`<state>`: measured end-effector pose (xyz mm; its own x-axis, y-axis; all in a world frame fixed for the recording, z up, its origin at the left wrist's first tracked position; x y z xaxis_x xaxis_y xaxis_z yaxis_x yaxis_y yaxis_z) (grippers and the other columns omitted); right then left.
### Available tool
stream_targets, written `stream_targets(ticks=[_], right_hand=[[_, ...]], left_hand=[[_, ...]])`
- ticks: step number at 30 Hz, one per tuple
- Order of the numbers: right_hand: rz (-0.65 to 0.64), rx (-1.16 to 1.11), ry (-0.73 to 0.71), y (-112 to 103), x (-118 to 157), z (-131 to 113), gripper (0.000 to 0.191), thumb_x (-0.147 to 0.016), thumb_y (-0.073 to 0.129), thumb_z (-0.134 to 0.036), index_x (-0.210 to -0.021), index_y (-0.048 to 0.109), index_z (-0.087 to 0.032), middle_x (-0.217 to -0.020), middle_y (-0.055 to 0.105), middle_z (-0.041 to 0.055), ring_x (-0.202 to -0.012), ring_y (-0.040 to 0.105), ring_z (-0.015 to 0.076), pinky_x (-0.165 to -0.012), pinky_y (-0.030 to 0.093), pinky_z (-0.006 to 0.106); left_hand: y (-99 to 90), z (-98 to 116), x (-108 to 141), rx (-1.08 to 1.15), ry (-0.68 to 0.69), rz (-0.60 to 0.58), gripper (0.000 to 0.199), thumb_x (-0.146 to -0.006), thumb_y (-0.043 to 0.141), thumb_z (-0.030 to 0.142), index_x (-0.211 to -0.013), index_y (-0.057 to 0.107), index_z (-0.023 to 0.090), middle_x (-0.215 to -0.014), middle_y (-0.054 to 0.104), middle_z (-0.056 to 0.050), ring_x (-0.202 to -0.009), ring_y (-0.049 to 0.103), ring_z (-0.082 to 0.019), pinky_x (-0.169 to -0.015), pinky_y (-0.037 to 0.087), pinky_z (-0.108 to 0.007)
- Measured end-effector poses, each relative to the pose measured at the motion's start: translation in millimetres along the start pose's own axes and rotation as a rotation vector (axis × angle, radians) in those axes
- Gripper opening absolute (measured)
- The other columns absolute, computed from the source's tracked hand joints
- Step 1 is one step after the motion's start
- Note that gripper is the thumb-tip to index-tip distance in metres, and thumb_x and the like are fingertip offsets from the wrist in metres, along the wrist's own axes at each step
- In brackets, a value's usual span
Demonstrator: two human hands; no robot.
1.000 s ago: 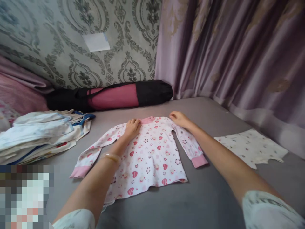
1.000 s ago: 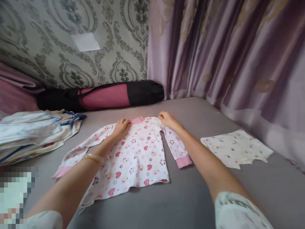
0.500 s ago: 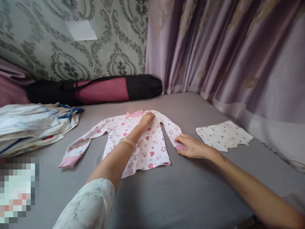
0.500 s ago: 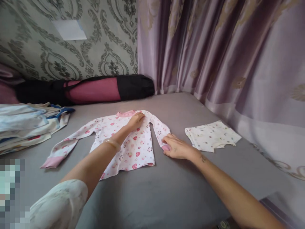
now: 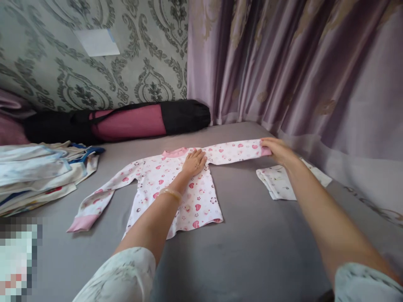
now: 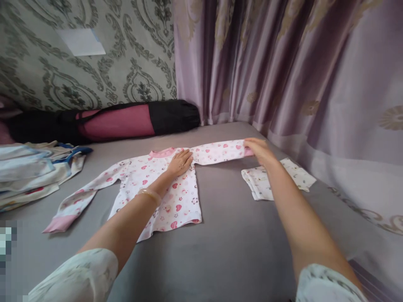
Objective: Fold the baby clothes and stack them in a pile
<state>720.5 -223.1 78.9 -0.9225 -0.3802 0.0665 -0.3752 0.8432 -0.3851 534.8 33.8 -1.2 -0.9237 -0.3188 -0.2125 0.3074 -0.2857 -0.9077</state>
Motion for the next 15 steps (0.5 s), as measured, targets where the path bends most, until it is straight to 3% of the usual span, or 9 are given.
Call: stream_targets(ticks=[2, 4, 8, 11, 15], right_hand=[[0.046, -0.062, 0.120, -8, -21, 17, 0.017, -0.074, 0.062, -0.023, -0.089, 0.065, -0.019, -0.079, 0.068, 0.0068, -0.070, 0.063, 0.0193, -0.060, 0.054, 0.031], [0.033, -0.026, 0.209, -1, -31, 35, 0.019, -0.076, 0.065, -0.029, -0.092, 0.065, -0.018, -0.078, 0.068, 0.0079, -0.069, 0.063, 0.0199, -0.058, 0.055, 0.033], [0.059, 0.217, 0.284, 14, -35, 56, 0.034, -0.079, 0.066, -0.046, -0.096, 0.066, -0.016, -0.081, 0.068, 0.0120, -0.074, 0.066, 0.0236, -0.060, 0.056, 0.034], [0.118, 0.557, 0.203, 16, -38, 53, 0.037, -0.083, 0.063, -0.047, -0.099, 0.067, -0.014, -0.092, 0.069, 0.0168, -0.090, 0.067, 0.0286, -0.075, 0.054, 0.039], [0.157, 0.817, 0.049, 20, -36, 45, 0.041, -0.091, 0.055, -0.037, -0.122, 0.058, -0.011, -0.114, 0.064, 0.0229, -0.109, 0.062, 0.0323, -0.087, 0.049, 0.043]], left_hand=[[1.3, 1, 1, -0.004, -0.015, -0.031, 0.050, -0.099, 0.027, 0.043, -0.140, 0.047, 0.023, -0.152, 0.039, -0.007, -0.142, 0.030, -0.029, -0.116, 0.022, -0.049], [1.9, 2, 1, -0.011, -0.023, -0.055, 0.051, -0.099, 0.026, 0.043, -0.142, 0.044, 0.022, -0.154, 0.037, -0.007, -0.143, 0.028, -0.029, -0.117, 0.021, -0.050], [2.3, 3, 2, -0.033, -0.018, -0.072, 0.055, -0.098, 0.027, 0.048, -0.144, 0.042, 0.022, -0.155, 0.034, -0.008, -0.144, 0.026, -0.030, -0.117, 0.019, -0.050], [3.0, 3, 2, -0.048, -0.002, -0.064, 0.058, -0.096, 0.029, 0.054, -0.144, 0.041, 0.024, -0.156, 0.033, -0.007, -0.144, 0.025, -0.031, -0.117, 0.019, -0.050], [5.2, 3, 2, -0.065, 0.016, -0.071, 0.067, -0.093, 0.028, 0.063, -0.146, 0.038, 0.023, -0.156, 0.032, -0.008, -0.145, 0.024, -0.032, -0.117, 0.018, -0.050]])
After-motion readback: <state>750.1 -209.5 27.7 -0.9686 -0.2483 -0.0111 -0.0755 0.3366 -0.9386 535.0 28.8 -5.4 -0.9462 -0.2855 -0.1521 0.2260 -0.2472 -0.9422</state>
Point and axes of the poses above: each hand's wrist, its own x-axis away from the middle knuckle, its own y-axis out of the palm, z = x × y, the point moved 9 cm from there along -x, towards the middle knuckle
